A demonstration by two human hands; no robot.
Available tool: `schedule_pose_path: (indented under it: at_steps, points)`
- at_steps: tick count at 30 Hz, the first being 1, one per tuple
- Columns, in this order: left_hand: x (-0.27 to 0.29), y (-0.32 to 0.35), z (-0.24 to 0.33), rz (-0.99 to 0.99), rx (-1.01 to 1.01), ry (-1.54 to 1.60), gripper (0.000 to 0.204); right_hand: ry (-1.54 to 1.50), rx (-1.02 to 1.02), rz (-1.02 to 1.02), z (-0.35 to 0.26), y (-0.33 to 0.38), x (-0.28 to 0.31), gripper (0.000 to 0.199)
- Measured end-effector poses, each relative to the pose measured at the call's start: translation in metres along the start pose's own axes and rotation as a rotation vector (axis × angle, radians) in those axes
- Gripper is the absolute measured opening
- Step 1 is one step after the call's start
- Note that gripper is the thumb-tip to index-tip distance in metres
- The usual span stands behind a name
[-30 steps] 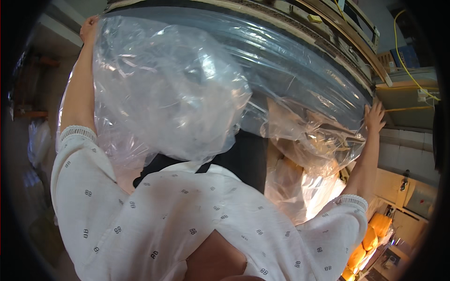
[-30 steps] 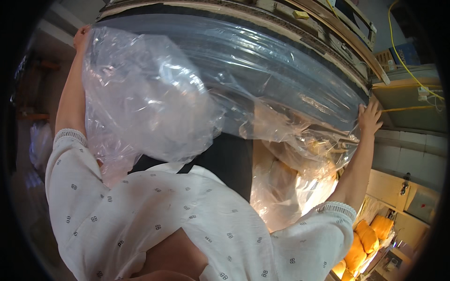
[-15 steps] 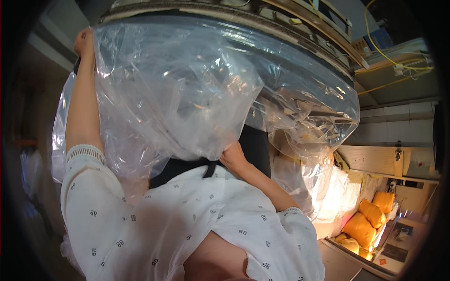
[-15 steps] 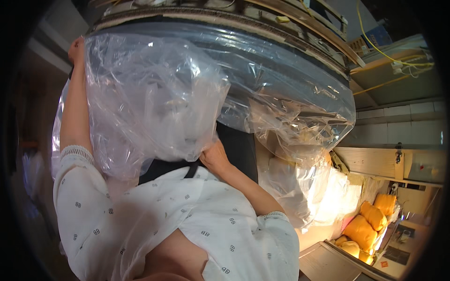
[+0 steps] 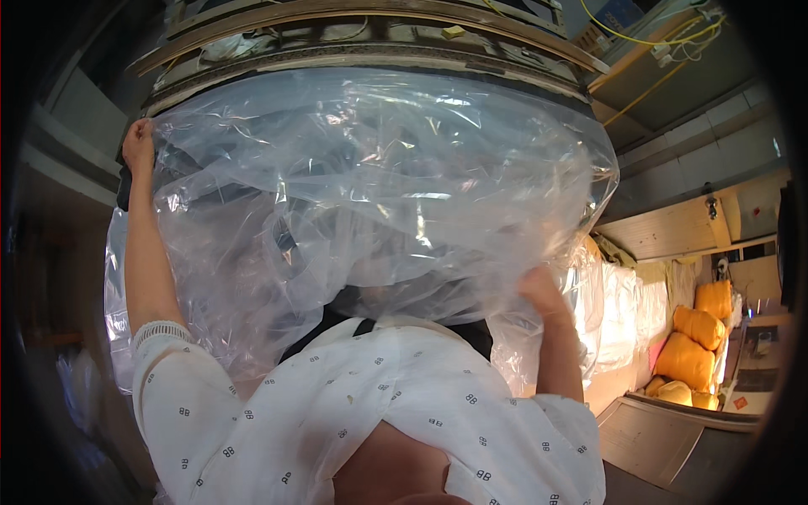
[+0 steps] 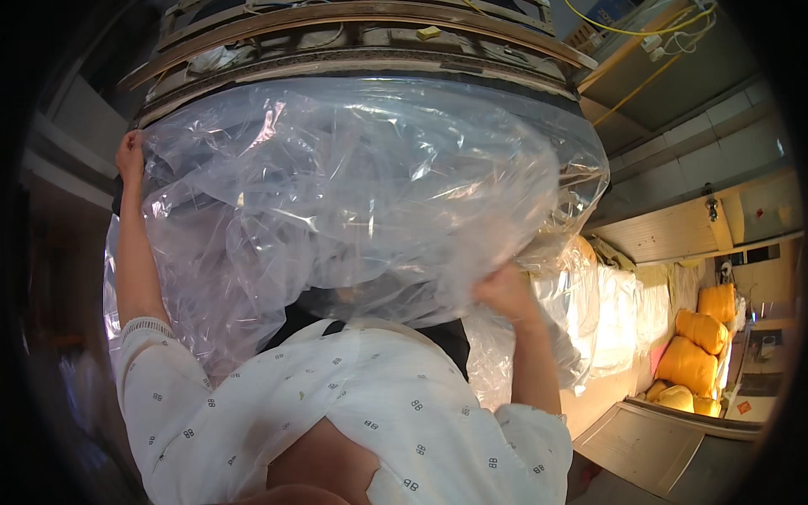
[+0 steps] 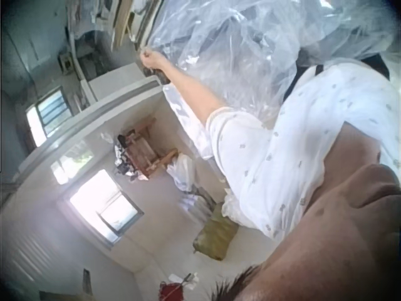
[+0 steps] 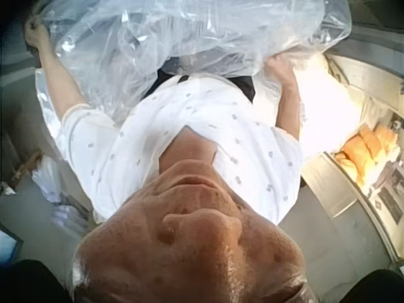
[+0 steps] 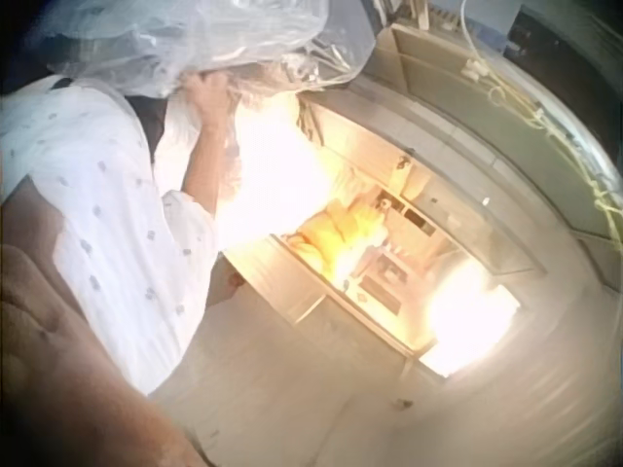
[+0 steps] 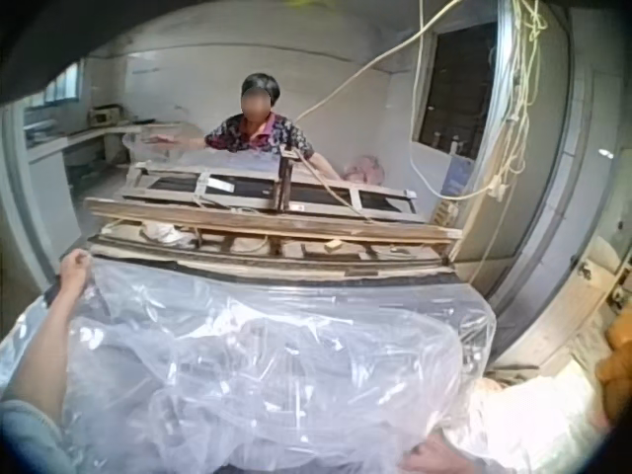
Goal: Wrapping a large curved object, possibly furniture or an industrial part, in clear plastic film.
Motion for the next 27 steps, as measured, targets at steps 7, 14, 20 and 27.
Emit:
schedule_pose_path:
  at_steps: [7, 14, 20, 27]
  points:
    - [0.0, 0.014, 0.002, -0.143, -0.098, -0.04, 0.022, -1.105, -0.237, 0.23, 0.076, 0.058, 0.068, 0.036]
    - [0.009, 0.022, 0.013, -0.193, -0.212, -0.078, 0.018, 0.006, -0.113, 0.669, 0.218, 0.022, 0.135, 0.036]
    - [0.06, -0.002, -0.07, -0.194, -0.2, -0.256, 0.021, -0.933, -0.136, 0.963, 0.175, 0.102, 0.144, 0.04]
    - [0.059, -0.001, -0.051, -0.064, -0.211, -0.348, 0.026, 0.403, 0.238, 0.506, -0.028, 0.051, 0.055, 0.056]
Point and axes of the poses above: each hand's wrist, its own y-axis away from the middle knuckle, its own x-axis out of the back of the hand, z = x × y, the point moved 4 cm from there along -y, towards the middle knuckle, and after that the axes turned 9 degrees about y, right-handed, at the moved point
